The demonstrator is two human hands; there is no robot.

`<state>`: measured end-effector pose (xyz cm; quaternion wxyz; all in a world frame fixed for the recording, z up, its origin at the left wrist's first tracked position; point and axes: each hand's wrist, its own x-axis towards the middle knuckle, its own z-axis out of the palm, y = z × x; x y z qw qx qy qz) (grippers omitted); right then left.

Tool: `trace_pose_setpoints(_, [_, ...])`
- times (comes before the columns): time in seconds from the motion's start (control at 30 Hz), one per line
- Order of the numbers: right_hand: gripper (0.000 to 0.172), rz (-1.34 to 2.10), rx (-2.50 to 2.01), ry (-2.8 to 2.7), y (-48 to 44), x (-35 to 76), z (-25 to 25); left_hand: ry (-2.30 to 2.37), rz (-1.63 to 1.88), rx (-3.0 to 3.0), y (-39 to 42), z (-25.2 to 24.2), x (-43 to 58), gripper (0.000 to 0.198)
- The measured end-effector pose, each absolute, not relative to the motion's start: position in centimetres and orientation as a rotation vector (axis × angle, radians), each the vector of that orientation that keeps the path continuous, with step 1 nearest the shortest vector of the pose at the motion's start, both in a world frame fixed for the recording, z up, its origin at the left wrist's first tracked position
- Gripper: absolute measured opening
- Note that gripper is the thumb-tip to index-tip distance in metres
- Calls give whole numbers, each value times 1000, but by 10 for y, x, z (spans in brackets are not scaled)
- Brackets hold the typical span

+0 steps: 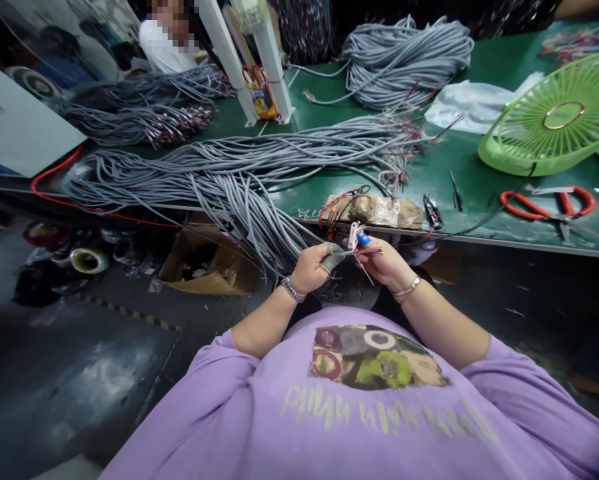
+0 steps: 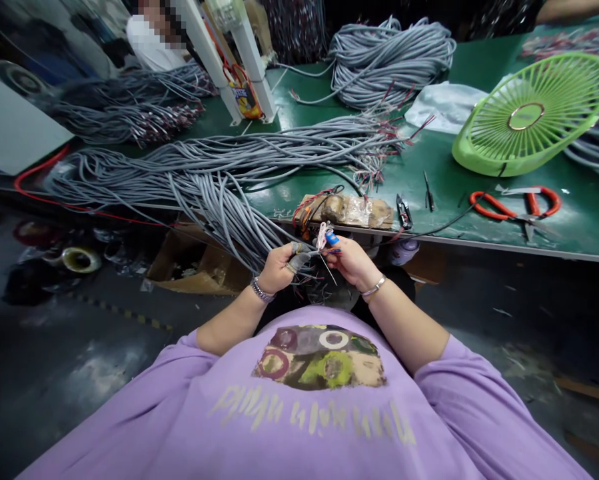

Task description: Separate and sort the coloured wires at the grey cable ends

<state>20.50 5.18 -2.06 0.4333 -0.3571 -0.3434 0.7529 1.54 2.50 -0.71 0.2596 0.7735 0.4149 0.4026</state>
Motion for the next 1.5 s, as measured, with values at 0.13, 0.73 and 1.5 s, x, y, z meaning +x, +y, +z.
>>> trace_pose_setpoints(0.13, [52, 1591, -926, -881, 54, 201, -25, 1114, 1045, 2074, 28, -16, 16, 32])
trace_pose_setpoints(0.73, [50, 1828, -852, -582, 64, 182, -12, 1122, 869, 2141, 31, -19, 14, 39])
trace_pose_setpoints(1.5, [51, 1980, -954, -463, 52, 214, -38, 772, 658, 2418, 10, 1, -18, 37])
